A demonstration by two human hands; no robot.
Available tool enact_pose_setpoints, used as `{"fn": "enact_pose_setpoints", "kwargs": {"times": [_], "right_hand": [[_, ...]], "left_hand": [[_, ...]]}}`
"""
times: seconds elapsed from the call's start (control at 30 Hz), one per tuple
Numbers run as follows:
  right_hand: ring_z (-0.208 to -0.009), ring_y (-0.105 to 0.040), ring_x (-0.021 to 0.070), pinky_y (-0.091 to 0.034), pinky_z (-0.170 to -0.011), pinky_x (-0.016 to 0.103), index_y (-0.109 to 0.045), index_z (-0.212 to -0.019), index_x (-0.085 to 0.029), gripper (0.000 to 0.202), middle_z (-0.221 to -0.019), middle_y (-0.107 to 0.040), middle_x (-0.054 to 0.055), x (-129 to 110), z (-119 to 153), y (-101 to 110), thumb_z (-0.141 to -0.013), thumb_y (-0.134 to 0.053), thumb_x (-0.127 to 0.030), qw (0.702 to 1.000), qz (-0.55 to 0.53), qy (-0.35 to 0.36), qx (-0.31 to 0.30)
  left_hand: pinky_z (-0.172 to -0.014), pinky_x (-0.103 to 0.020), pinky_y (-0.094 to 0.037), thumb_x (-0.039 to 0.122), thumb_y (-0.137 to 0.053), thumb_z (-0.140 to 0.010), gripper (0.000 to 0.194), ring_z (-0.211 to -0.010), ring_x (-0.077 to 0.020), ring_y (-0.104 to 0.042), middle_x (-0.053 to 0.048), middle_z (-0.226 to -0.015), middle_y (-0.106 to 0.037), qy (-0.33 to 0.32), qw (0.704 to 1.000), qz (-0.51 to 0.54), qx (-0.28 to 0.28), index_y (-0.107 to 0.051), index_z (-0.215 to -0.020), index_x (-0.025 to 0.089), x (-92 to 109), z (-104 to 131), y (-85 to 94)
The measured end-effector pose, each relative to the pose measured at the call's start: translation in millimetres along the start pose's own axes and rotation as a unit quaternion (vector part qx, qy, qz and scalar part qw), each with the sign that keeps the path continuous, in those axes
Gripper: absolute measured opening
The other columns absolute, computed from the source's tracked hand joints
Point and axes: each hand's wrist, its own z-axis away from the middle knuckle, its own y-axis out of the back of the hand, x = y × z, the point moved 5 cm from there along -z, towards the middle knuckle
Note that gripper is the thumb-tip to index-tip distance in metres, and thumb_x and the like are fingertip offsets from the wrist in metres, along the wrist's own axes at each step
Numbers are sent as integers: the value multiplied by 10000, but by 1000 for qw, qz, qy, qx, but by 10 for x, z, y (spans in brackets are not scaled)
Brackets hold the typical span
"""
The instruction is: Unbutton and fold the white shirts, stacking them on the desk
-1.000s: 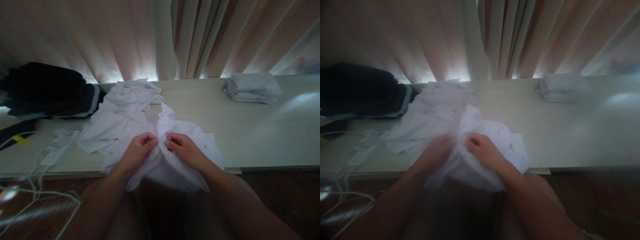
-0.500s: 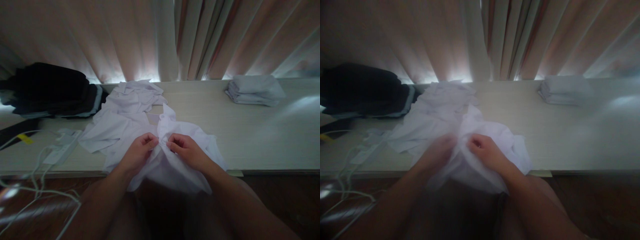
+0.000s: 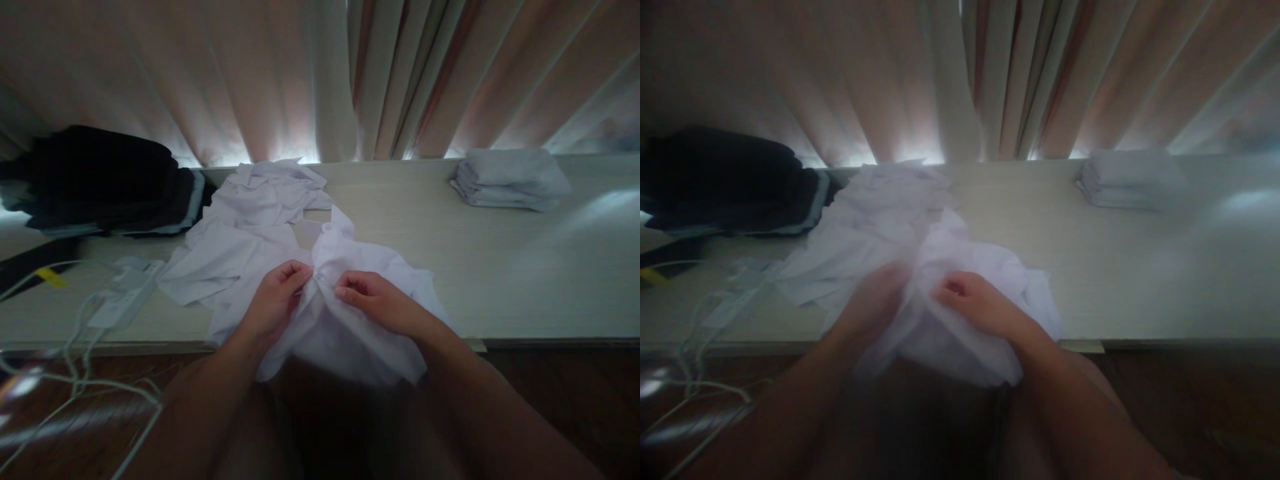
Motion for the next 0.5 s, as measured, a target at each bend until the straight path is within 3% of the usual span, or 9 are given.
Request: {"fn": "enact_pose_setpoints", "kwargs": {"times": [0.13, 0.23, 0.4, 0.5], "right_hand": [[-606, -445, 112, -309, -534, 239, -572, -692, -182, 325, -662, -502, -36, 23, 98, 79, -857, -688, -437, 992, 43, -34, -117], [-561, -431, 101, -305, -507, 232, -582, -683, -184, 339, -633, -494, -44, 28, 132, 189, -836, -707, -459, 993, -24, -57, -105], [-538, -476, 106, -329, -502, 236, -646, -718, -187, 325, -644, -578, -34, 117, 141, 317, -752, -794, -474, 987, -127, -91, -34], [-511, -469, 98, -327, -482, 232, -651, -703, -184, 321, -630, -591, -32, 180, 156, 341, -722, -829, -450, 979, -171, -111, -22]], "left_hand": [[-588, -231, -422, 353, -700, -789, 198, -589, -114, -522, 14, -673, -622, -18, 999, -45, 10, -618, -734, 181, 68, -15, 53], [-617, -248, -445, 431, -613, -886, 257, -666, -151, -582, -18, -776, -685, -31, 983, -176, -47, -686, -895, 186, 119, -24, 108], [-753, -285, -480, 496, -575, -919, 326, -867, -217, -649, -47, -994, -740, -31, 881, -399, -253, -742, -1010, 231, 123, 13, 207], [-758, -287, -483, 480, -616, -875, 297, -859, -231, -659, -37, -949, -752, -41, 843, -452, -288, -762, -932, 227, 151, 38, 327]]}}
